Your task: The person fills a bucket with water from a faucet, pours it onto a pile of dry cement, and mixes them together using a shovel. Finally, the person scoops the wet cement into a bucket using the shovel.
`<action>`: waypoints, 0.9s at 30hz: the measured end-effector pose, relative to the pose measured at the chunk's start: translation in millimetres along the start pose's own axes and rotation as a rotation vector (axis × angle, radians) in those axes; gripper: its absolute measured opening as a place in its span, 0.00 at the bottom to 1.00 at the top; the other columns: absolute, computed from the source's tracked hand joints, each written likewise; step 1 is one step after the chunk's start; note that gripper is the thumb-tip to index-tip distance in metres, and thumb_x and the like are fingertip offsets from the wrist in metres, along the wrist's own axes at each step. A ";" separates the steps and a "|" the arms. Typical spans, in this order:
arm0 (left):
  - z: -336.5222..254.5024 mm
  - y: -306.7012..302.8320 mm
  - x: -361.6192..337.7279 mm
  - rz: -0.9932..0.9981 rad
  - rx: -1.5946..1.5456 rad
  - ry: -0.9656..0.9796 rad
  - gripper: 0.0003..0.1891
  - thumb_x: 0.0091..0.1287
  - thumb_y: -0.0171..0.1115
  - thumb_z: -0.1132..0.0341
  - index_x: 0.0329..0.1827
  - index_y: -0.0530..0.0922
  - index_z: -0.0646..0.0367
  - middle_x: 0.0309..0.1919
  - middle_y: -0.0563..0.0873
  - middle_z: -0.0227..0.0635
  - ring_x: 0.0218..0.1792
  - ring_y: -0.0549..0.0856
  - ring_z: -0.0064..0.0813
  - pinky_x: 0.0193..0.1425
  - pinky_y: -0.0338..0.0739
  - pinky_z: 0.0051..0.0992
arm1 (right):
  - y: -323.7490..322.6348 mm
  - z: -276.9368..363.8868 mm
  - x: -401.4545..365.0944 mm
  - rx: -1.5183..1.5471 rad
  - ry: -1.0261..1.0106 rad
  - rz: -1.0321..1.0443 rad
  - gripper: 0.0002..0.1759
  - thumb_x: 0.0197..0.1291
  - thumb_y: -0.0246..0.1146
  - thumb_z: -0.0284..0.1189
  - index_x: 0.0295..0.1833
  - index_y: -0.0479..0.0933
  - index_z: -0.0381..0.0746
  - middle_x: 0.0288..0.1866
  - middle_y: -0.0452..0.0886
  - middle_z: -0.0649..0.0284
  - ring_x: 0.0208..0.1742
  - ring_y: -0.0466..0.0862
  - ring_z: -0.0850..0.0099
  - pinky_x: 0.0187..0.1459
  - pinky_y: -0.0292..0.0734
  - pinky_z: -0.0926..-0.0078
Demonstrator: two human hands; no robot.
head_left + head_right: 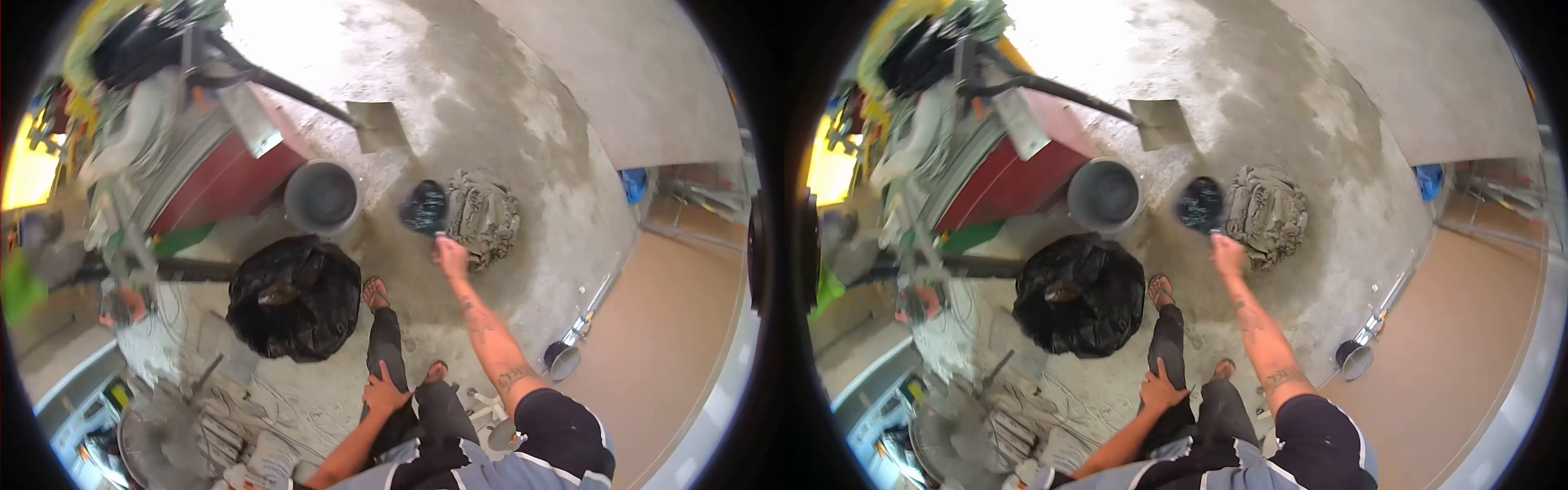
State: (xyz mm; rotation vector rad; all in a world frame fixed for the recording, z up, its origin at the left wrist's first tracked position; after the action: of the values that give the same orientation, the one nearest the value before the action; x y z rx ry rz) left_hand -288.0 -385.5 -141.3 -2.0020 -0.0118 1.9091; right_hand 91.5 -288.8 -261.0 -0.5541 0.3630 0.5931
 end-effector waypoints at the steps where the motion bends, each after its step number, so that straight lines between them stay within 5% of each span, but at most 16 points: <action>1: -2.6 -4.7 2.4 0.013 0.035 0.032 0.63 0.44 0.69 0.34 0.77 0.40 0.50 0.64 0.61 0.60 0.57 0.72 0.59 0.54 0.71 0.57 | 41.7 23.4 2.8 -0.094 -0.173 0.051 0.19 0.62 0.59 0.42 0.32 0.82 0.38 0.19 0.80 0.65 0.20 0.78 0.76 0.24 0.71 0.73; 3: -0.6 -15.2 3.1 -0.025 -0.025 0.026 0.60 0.47 0.68 0.37 0.76 0.42 0.54 0.62 0.62 0.61 0.55 0.73 0.58 0.51 0.73 0.54 | 127.2 28.1 13.4 -0.122 -0.073 0.183 0.20 0.60 0.57 0.41 0.30 0.81 0.35 0.24 0.81 0.54 0.25 0.81 0.68 0.31 0.74 0.66; 6: -0.3 -27.5 12.8 -0.106 -0.094 0.075 0.57 0.50 0.67 0.40 0.76 0.44 0.56 0.61 0.62 0.62 0.55 0.72 0.57 0.50 0.73 0.52 | 253.5 20.5 39.4 -0.257 -0.188 0.316 0.16 0.58 0.54 0.37 0.33 0.79 0.35 0.33 0.81 0.48 0.38 0.80 0.48 0.39 0.74 0.55; 8: -8.5 -42.1 14.7 -0.084 -0.082 0.068 0.55 0.52 0.66 0.41 0.75 0.45 0.58 0.61 0.62 0.62 0.56 0.70 0.58 0.51 0.72 0.52 | 316.5 36.5 47.5 -0.371 -0.336 0.379 0.13 0.57 0.53 0.33 0.31 0.79 0.36 0.33 0.81 0.47 0.40 0.80 0.47 0.43 0.75 0.51; 10: -11.2 -55.5 25.2 -0.124 -0.007 0.029 0.55 0.53 0.65 0.41 0.75 0.45 0.60 0.62 0.61 0.63 0.55 0.71 0.57 0.51 0.71 0.51 | 375.4 9.0 64.9 -0.482 -0.211 0.450 0.09 0.52 0.56 0.28 0.31 0.79 0.34 0.37 0.82 0.48 0.44 0.81 0.47 0.47 0.77 0.53; 12: -8.3 -68.8 31.4 -0.117 -0.022 -0.002 0.55 0.54 0.64 0.40 0.75 0.44 0.61 0.62 0.61 0.63 0.56 0.70 0.57 0.52 0.70 0.52 | 398.9 -14.2 80.2 -0.450 -0.029 0.432 0.09 0.51 0.58 0.27 0.35 0.79 0.34 0.41 0.81 0.44 0.46 0.80 0.48 0.49 0.75 0.51; 16: -2.6 -91.2 57.9 -0.135 -0.107 -0.003 0.50 0.57 0.63 0.42 0.74 0.49 0.62 0.62 0.61 0.65 0.58 0.67 0.60 0.57 0.66 0.53 | 418.4 -48.8 92.0 -0.486 -0.049 0.489 0.13 0.51 0.58 0.25 0.42 0.77 0.32 0.40 0.81 0.43 0.47 0.80 0.45 0.49 0.75 0.52; 18: -24.6 -163.9 62.7 -0.581 -0.194 0.445 0.41 0.58 0.65 0.52 0.70 0.58 0.65 0.63 0.63 0.63 0.61 0.67 0.60 0.60 0.65 0.52 | 418.0 -73.9 101.7 -0.498 -0.095 0.498 0.14 0.51 0.58 0.25 0.45 0.75 0.32 0.40 0.81 0.43 0.47 0.80 0.44 0.48 0.75 0.52; 22: -98.3 -447.3 -46.4 -1.179 -0.138 0.864 0.28 0.54 0.70 0.67 0.59 0.73 0.66 0.59 0.72 0.53 0.60 0.72 0.54 0.63 0.67 0.47 | 369.2 -43.3 91.7 -0.564 -0.011 0.615 0.20 0.53 0.57 0.27 0.52 0.72 0.31 0.46 0.80 0.43 0.54 0.78 0.47 0.54 0.73 0.56; 25: -99.0 -575.7 -175.1 -1.885 0.014 0.749 0.27 0.55 0.73 0.60 0.56 0.76 0.64 0.59 0.73 0.49 0.59 0.74 0.47 0.62 0.68 0.47 | 293.9 12.2 64.6 -0.470 -0.062 0.539 0.24 0.56 0.57 0.31 0.59 0.72 0.33 0.51 0.79 0.45 0.57 0.77 0.51 0.56 0.73 0.61; 27: -120.8 -647.5 -251.8 -2.132 0.316 0.494 0.32 0.58 0.69 0.50 0.59 0.74 0.64 0.60 0.73 0.48 0.59 0.75 0.45 0.63 0.67 0.47 | 222.0 27.2 54.5 -0.276 -0.179 0.441 0.20 0.57 0.55 0.35 0.51 0.77 0.34 0.48 0.80 0.45 0.51 0.79 0.49 0.52 0.74 0.57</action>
State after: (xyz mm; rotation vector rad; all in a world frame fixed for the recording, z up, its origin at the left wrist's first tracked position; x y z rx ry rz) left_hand -31.7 120.4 277.8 -0.9296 -1.0681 0.0048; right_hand 2.3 -96.2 -350.1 -0.6847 0.2334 1.1217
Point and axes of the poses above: each hand's wrist, its own x-axis towards the middle knuckle, its own y-axis out of the palm, z = x × y, the point moved 9 cm from there along x, towards the middle knuckle
